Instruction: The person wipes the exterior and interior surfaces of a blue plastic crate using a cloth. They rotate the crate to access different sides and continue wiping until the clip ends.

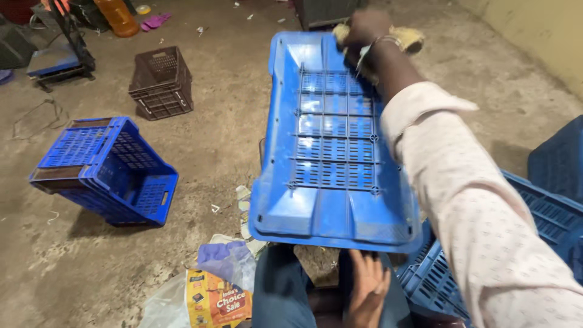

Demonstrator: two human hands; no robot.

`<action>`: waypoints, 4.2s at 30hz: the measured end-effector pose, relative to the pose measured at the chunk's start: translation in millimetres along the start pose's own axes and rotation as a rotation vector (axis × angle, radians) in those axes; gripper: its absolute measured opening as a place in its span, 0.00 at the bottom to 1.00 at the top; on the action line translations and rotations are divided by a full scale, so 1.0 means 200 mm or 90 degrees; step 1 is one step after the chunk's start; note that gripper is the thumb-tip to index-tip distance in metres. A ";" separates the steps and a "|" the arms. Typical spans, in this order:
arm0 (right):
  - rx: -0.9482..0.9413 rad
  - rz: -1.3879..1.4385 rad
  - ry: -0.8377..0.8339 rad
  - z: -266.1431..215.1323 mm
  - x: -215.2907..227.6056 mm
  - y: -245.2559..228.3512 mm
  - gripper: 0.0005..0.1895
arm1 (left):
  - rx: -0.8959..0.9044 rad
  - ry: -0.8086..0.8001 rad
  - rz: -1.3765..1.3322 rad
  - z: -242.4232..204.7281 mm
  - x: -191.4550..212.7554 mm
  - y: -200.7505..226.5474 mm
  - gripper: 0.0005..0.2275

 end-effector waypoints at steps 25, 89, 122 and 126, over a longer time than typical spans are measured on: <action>-0.269 0.830 0.273 -2.47 0.71 0.00 0.23 | 0.126 0.522 -0.245 -0.31 1.43 -0.01 0.18; 0.010 0.036 0.227 -1.67 0.79 -1.47 0.39 | -0.028 -0.049 -0.200 0.74 -0.08 0.87 0.42; -0.318 0.172 0.448 -2.07 0.76 -0.56 0.30 | 0.029 -0.030 -0.261 0.69 -0.04 0.83 0.56; -0.253 0.262 0.472 -2.06 0.67 -0.56 0.32 | -0.014 -0.101 -0.183 0.69 -0.13 0.82 0.52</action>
Point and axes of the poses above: each hand's wrist, its own z-axis towards the middle knuckle, its own x-axis out of the back of the hand, y = z × x, the point moved 6 cm from there along z, towards the middle knuckle, and after that the axes turned 10 degrees about -z, right-handed, at the moved point
